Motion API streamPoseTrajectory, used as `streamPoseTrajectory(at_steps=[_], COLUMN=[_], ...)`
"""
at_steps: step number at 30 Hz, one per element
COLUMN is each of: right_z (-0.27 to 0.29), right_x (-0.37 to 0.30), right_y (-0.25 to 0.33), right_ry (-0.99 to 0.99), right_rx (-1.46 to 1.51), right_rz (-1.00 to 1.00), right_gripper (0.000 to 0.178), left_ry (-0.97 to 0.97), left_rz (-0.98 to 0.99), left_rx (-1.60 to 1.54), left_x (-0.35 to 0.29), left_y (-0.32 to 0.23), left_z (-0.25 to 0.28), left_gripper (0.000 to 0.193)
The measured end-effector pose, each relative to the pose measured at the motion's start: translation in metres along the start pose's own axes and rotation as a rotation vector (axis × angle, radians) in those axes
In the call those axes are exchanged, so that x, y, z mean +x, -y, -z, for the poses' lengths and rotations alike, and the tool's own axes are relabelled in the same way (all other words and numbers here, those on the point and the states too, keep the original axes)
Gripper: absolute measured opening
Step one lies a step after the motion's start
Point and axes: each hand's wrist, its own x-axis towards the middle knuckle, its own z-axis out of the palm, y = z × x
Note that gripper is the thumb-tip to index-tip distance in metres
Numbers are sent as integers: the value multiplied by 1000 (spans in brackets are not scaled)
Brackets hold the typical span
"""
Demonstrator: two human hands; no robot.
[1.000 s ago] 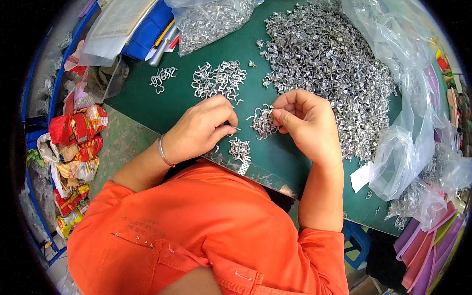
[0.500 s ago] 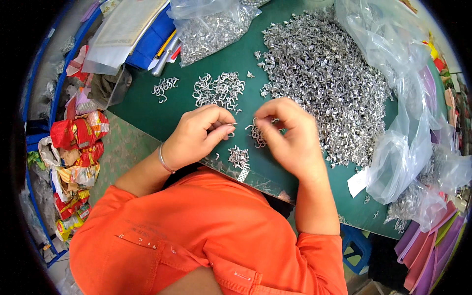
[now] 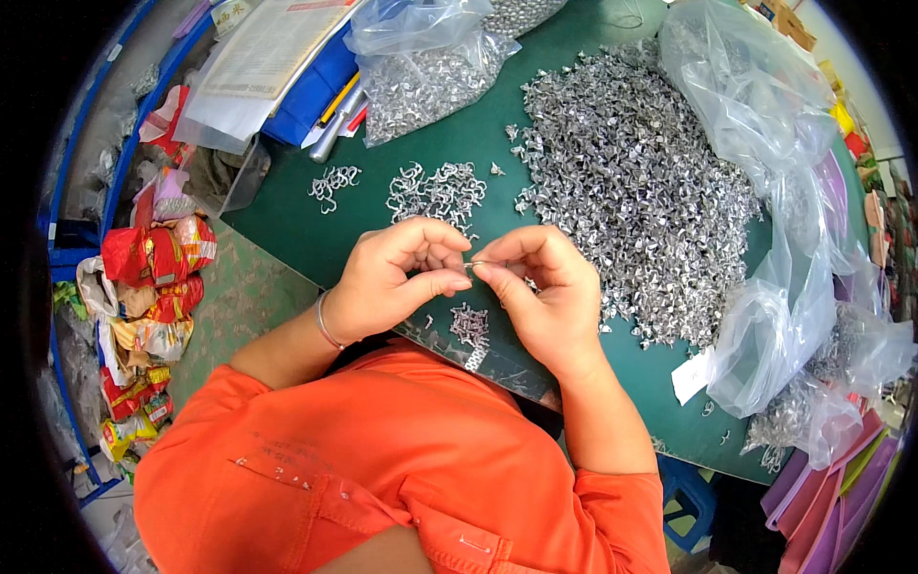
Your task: The person sits at a green workbench and repeatedly picks up small silver metal pieces, interlocks them by hand, and places the assembled pieces into a growing pile. The person handles the parts one at a time, occasionally adjusting the pile of finished pieces.
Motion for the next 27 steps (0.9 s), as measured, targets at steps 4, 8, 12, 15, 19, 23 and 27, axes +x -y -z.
streamPoseTrajectory(at_steps=[4,8,12,15,19,23,27], right_z=[2,2,3,2,1,2,2], right_x=[1,1,0,0,1,1,1], right_y=[2,2,2,1,-1,-2,-2], right_ry=[2,4,2,-17,-21,-22,-25], right_rx=[154,129,84,33,-36,-77,-80], right_rz=[-10,21,5,22,37,54,56], right_gripper=[18,18,19,21,25,26,23], left_ry=[24,-41,-69,-74,-82,-10,41], left_rz=[-81,-240,-343,-360,-374,-160,62], left_rx=[127,219,268,281,261,115,-178], left_x=[2,5,6,6,6,2,-2], left_y=[-3,-4,-2,0,2,0,6], left_z=[6,6,5,5,4,6,4], left_gripper=[11,8,10,10,10,9,10])
